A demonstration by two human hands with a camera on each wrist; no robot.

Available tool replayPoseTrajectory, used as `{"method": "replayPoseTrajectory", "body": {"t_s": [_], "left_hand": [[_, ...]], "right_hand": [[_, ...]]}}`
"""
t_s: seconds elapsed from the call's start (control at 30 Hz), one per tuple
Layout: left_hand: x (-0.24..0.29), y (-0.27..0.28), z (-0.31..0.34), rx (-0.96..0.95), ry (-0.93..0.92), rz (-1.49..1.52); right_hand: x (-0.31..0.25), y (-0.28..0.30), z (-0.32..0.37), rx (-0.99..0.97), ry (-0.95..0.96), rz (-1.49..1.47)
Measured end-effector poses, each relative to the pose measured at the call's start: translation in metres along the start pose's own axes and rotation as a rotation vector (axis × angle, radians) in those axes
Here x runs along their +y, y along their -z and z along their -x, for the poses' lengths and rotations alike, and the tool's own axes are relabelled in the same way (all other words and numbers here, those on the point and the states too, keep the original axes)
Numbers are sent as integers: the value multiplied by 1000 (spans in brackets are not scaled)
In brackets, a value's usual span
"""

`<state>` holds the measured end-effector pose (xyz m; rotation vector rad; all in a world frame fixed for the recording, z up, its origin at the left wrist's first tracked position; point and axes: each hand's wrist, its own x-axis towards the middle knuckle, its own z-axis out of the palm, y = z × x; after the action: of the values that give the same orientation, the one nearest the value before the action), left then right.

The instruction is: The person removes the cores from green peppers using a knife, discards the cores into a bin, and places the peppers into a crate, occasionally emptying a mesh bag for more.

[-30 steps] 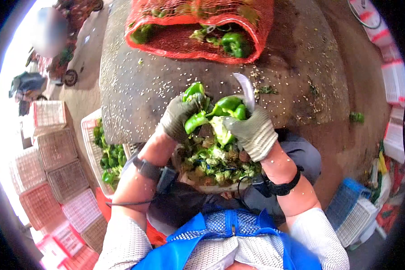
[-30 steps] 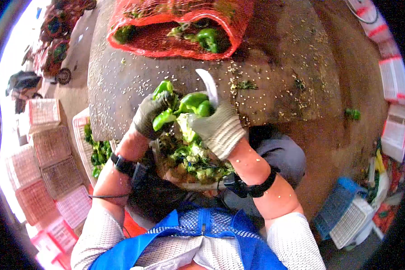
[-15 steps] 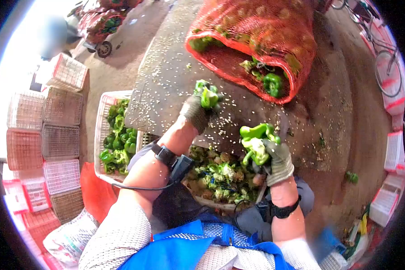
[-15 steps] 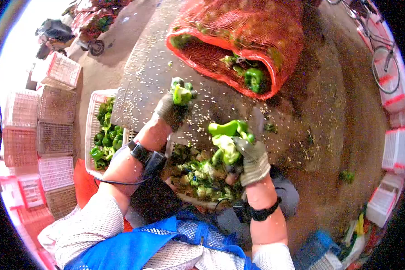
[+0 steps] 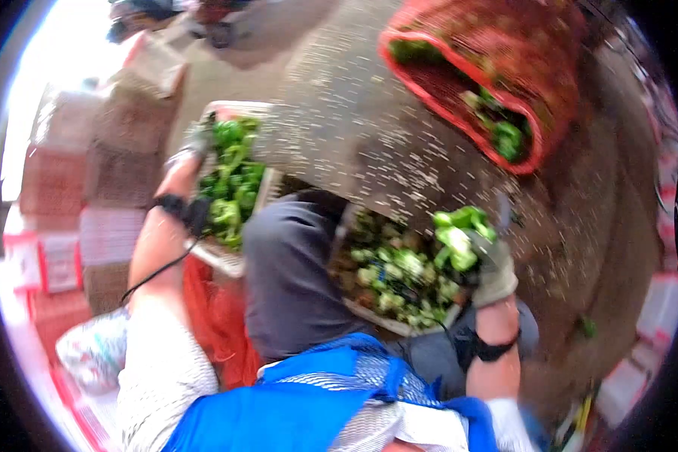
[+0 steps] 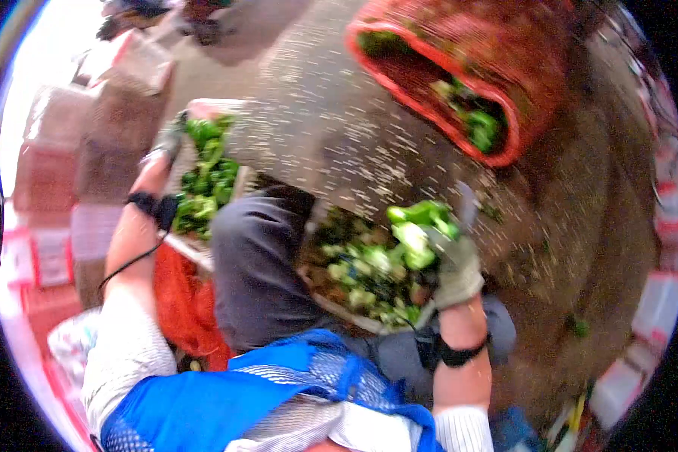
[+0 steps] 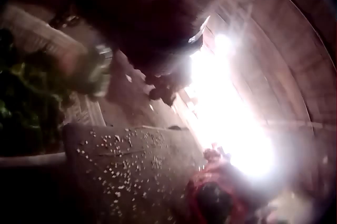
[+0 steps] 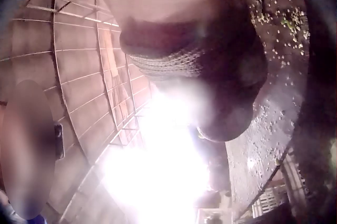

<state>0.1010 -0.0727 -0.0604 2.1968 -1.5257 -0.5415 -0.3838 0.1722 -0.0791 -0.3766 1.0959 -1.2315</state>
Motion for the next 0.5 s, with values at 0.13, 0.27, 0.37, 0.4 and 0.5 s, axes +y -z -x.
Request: {"method": "replayPoseTrajectory", "body": {"t_s": [0.13, 0.27, 0.37, 0.4, 0.5], "left_hand": [[77, -35, 91, -335, -441, 448], [165, -86, 191, -419, -1471, -59], [201, -122, 242, -590, -1378, -209], [202, -133, 246, -625, -1306, -190], [202, -158, 249, -672, -1214, -87]], "right_hand": [[0, 0, -1, 125, -107, 40], [6, 0, -12, 57, -155, -149], [-2, -9, -11, 93, -91, -142], [-5, -7, -9, 136, -123, -137], [25, 12, -23, 155, -48, -116]]}}
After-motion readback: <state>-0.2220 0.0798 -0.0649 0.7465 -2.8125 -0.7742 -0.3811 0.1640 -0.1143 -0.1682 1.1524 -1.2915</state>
